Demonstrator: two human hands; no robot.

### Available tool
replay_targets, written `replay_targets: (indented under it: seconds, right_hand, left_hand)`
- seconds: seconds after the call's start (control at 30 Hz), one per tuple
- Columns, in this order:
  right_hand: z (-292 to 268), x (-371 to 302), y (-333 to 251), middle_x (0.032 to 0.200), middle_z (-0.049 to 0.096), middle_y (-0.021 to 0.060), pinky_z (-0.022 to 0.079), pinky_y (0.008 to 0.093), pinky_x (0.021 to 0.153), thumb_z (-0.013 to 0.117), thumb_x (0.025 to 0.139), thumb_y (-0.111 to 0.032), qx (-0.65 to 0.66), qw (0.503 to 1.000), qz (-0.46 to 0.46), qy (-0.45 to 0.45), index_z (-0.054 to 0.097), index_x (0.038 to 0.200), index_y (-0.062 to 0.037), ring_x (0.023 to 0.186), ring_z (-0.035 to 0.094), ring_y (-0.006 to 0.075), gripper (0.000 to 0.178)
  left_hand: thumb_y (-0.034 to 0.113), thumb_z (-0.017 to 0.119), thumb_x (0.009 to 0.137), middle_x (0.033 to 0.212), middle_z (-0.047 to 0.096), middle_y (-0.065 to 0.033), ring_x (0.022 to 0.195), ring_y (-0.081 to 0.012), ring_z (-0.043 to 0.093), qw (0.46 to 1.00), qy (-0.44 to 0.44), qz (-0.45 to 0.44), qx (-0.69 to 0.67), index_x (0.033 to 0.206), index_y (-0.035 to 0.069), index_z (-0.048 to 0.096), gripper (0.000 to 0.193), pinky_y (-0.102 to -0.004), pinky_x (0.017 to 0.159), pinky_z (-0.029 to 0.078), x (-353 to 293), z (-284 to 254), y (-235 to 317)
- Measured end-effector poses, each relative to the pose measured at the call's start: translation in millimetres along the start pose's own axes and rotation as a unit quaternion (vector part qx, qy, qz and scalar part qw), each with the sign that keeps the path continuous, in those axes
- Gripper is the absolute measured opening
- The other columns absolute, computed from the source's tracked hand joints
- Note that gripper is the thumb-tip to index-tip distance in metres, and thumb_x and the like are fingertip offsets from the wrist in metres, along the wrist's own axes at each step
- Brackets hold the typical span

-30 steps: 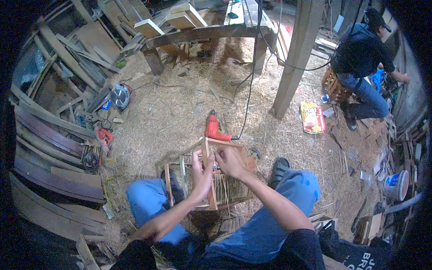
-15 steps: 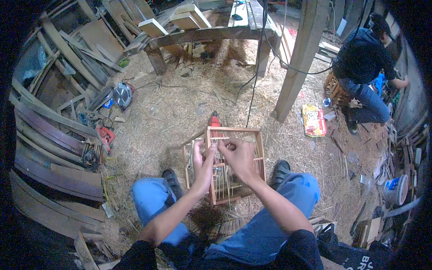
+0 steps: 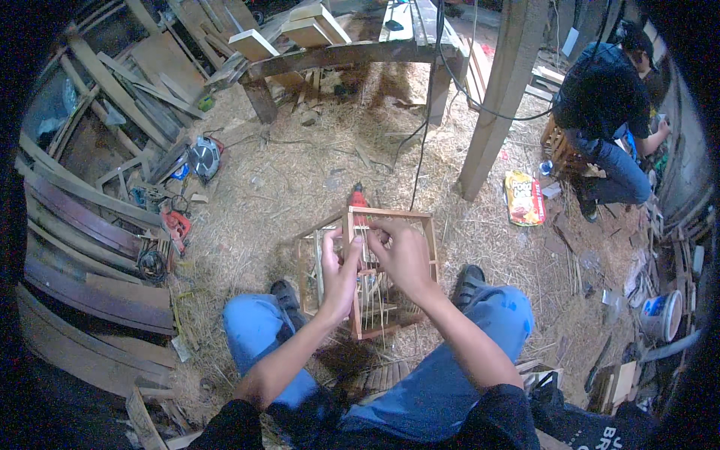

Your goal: The person whittles small wooden rods using a knife and then uses a glue gun to apply adhesive and assemble a small wooden cage by hand.

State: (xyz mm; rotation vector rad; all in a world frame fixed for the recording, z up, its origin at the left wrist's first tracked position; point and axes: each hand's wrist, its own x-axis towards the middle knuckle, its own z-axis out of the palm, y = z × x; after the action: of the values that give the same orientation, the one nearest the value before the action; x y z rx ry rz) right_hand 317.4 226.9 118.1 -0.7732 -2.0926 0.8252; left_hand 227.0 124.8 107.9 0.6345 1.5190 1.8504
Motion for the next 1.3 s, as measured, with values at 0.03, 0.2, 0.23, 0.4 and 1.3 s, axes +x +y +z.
replay_targets:
  seconds: [0.03, 0.2, 0.23, 0.4, 1.3]
  right_hand:
    - [0.5, -0.3, 2.9, 0.086, 0.074, 0.0176, 0.054, 0.0373, 0.066, 0.075, 0.086, -0.011, -0.01, 1.0, 0.002, 0.0, 0.076, 0.1, 0.0021, 0.074, 0.071, 0.0268, 0.02]
    - [0.7, 0.1, 4.7, 0.087, 0.074, 0.0172, 0.054, 0.0366, 0.066, 0.076, 0.085, -0.012, -0.028, 0.999, 0.028, 0.004, 0.076, 0.1, 0.002, 0.075, 0.072, 0.0259, 0.02]
    - [-2.1, 0.9, 3.1, 0.086, 0.074, 0.0167, 0.054, 0.0365, 0.066, 0.077, 0.084, -0.012, -0.029, 0.999, 0.036, -0.003, 0.077, 0.097, 0.0023, 0.074, 0.072, 0.0257, 0.019]
    - [0.7, 5.2, 3.2, 0.083, 0.075, 0.0186, 0.056, 0.0396, 0.07, 0.078, 0.082, -0.014, -0.014, 0.998, 0.066, -0.017, 0.078, 0.093, 0.0007, 0.074, 0.074, 0.0309, 0.018]
    - [-33.8, 0.5, 15.2, 0.142, 0.045, 0.0273, 0.035, 0.0499, 0.112, 0.068, 0.096, -0.03, -0.169, 0.983, -0.011, 0.069, 0.036, 0.153, -0.0037, 0.133, 0.045, 0.041, 0.07]
  left_hand:
    - [0.027, 0.062, 0.105, 0.092, 0.06, -0.0013, 0.072, -0.0037, 0.052, 1.0, -0.011, -0.002, 0.01, 0.132, 0.007, 0.047, 0.037, -0.0221, 0.058, 0.045, 0.3, 0.1, 0.9]
    - [0.028, 0.062, 0.105, 0.094, 0.062, -0.0018, 0.072, -0.0038, 0.052, 0.999, -0.031, 0.003, 0.034, 0.133, 0.007, 0.045, 0.039, -0.0229, 0.057, 0.045, 1.4, -3.3, -5.9]
    - [0.028, 0.062, 0.105, 0.093, 0.062, -0.0016, 0.071, -0.0037, 0.052, 0.999, -0.036, -0.011, 0.026, 0.134, 0.008, 0.045, 0.039, -0.023, 0.056, 0.045, 0.4, -2.2, -5.8]
    - [0.027, 0.061, 0.105, 0.09, 0.058, -0.0007, 0.072, -0.0041, 0.052, 0.998, -0.029, 0.035, 0.054, 0.133, 0.007, 0.045, 0.039, -0.0247, 0.059, 0.052, 6.3, -10.3, -28.3]
    - [0.048, 0.059, 0.1, 0.12, 0.06, -0.0161, 0.105, -0.0228, 0.057, 0.998, 0.048, 0.012, 0.035, 0.142, 0.006, 0.046, 0.061, -0.0455, 0.097, 0.046, 32.4, -49.0, 35.9]
